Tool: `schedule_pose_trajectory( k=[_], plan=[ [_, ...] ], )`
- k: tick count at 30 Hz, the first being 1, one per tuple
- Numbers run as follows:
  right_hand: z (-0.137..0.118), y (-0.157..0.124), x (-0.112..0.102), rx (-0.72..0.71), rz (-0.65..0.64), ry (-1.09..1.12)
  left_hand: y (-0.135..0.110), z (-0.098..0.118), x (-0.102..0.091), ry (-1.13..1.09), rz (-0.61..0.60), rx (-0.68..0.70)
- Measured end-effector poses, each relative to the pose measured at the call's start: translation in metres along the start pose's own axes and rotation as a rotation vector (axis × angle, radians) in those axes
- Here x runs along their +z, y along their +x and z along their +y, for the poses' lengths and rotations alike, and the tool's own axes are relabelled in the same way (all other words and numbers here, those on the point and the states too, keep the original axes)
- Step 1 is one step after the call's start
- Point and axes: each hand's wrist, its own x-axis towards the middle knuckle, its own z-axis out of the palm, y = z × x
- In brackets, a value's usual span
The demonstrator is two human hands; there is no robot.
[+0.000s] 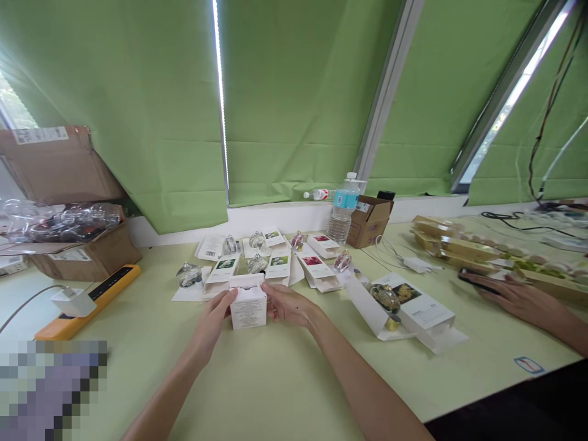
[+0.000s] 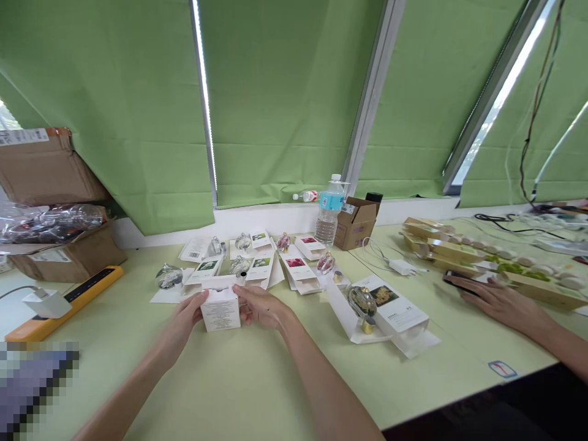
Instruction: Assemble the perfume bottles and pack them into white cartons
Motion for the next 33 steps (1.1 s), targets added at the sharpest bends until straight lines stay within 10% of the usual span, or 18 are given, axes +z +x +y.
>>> schedule_pose_trajectory(
  k=[33],
  plan=[
    [-0.009,-0.005,0.011,-0.131,0.108,-0.2,-0.002,0.007,0.001,0.066,0.006,0.028]
  ],
)
